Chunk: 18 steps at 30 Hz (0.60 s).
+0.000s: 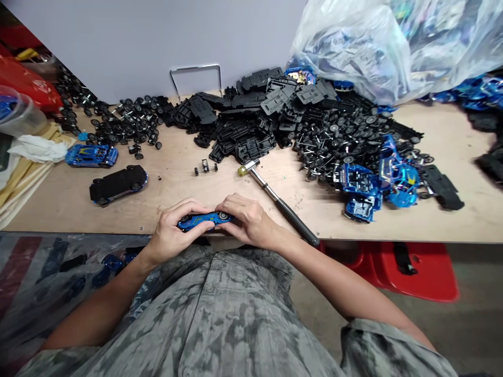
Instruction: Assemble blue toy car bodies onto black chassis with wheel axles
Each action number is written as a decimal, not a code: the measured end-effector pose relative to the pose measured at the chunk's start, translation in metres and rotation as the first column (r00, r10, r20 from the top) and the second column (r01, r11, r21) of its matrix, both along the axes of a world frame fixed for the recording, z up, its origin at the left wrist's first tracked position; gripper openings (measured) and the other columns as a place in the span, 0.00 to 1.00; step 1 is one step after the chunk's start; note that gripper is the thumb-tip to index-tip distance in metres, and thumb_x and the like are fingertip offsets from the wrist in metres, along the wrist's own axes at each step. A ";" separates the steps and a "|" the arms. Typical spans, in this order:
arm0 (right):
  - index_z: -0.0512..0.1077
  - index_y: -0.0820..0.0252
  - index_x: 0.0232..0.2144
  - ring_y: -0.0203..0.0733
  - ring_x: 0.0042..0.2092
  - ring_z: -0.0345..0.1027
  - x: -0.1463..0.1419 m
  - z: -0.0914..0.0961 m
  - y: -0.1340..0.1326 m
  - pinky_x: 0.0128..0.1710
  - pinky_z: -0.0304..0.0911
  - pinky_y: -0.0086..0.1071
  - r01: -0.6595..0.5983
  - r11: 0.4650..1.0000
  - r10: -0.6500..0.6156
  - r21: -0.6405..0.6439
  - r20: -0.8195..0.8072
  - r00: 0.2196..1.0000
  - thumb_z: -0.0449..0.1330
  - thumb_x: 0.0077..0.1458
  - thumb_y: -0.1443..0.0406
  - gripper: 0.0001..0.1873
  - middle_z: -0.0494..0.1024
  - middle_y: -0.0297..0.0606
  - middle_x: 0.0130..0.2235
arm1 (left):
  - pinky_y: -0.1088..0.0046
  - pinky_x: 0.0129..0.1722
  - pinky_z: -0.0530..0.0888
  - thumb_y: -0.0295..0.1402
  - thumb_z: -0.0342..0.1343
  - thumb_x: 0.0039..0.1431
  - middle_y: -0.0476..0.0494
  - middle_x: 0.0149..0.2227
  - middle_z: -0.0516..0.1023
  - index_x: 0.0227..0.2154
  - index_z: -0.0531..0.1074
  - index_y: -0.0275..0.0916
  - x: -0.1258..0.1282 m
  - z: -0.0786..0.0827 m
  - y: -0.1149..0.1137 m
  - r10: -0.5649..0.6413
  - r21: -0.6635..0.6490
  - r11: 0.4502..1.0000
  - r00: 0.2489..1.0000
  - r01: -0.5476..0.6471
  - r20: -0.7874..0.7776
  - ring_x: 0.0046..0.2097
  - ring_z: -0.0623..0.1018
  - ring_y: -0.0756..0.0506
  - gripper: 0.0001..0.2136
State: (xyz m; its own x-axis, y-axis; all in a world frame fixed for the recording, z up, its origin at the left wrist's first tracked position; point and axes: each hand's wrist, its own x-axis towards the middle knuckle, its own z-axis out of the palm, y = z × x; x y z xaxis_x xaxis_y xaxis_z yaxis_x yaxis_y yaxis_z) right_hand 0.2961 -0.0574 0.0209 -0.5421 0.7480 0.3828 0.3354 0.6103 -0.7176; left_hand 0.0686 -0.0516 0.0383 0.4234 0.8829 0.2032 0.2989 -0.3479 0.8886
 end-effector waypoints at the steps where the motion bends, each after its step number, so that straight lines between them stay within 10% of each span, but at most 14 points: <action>1: 0.73 0.63 0.49 0.42 0.39 0.72 0.000 0.000 0.000 0.40 0.69 0.35 0.007 1.000 -0.007 -0.017 -0.014 1.000 0.61 0.67 0.62 0.11 0.78 0.42 0.38 | 0.72 0.41 0.74 0.33 0.65 0.60 0.43 0.35 0.80 0.36 0.78 0.38 0.001 -0.002 -0.001 0.011 -0.001 1.000 1.000 -0.011 0.012 0.38 0.79 0.46 0.05; 6: 0.74 0.62 0.45 0.41 0.38 0.74 0.000 0.004 0.000 0.39 0.69 0.33 0.012 0.996 -0.014 -0.083 -0.018 1.000 0.62 0.66 0.57 0.13 0.80 0.42 0.38 | 0.71 0.41 0.75 0.34 0.65 0.60 0.43 0.34 0.80 0.34 0.77 0.38 0.002 -0.006 -0.002 0.052 0.011 0.999 0.998 -0.052 0.029 0.37 0.79 0.46 0.05; 9: 0.75 0.63 0.45 0.40 0.37 0.74 0.004 0.017 0.012 0.39 0.68 0.33 -0.062 0.992 0.067 -0.112 0.040 0.997 0.62 0.66 0.55 0.16 0.80 0.41 0.38 | 0.70 0.45 0.75 0.38 0.67 0.58 0.43 0.37 0.81 0.36 0.77 0.38 -0.003 0.000 0.004 0.027 -0.193 0.981 1.000 -0.025 0.009 0.40 0.80 0.45 0.09; 14: 0.75 0.63 0.48 0.42 0.39 0.75 0.008 0.047 0.047 0.40 0.70 0.33 -0.246 0.968 0.250 -0.048 0.149 0.957 0.65 0.64 0.56 0.17 0.81 0.41 0.40 | 0.67 0.47 0.80 0.45 0.70 0.56 0.40 0.48 0.82 0.52 0.75 0.41 -0.003 0.014 0.016 -0.061 -0.691 0.643 0.921 0.331 0.385 0.45 0.84 0.43 0.24; 18: 0.73 0.56 0.56 0.46 0.48 0.74 0.001 0.055 0.042 0.49 0.71 0.40 0.118 0.963 -0.129 0.244 0.029 0.991 0.63 0.65 0.57 0.20 0.78 0.45 0.49 | 0.70 0.34 0.81 0.49 0.62 0.63 0.38 0.42 0.85 0.54 0.75 0.39 0.005 0.012 0.014 0.312 -0.806 0.538 0.830 0.247 0.463 0.33 0.84 0.45 0.23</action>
State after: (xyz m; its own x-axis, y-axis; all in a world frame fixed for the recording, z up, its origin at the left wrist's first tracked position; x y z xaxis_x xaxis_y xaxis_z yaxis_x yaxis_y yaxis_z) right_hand 0.2966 -0.0149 0.0762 -0.4717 0.6991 0.5374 0.4477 0.7149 -0.5371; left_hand 0.0734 -0.0372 0.0502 0.4675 0.7666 -0.4402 -0.2829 0.6015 0.7471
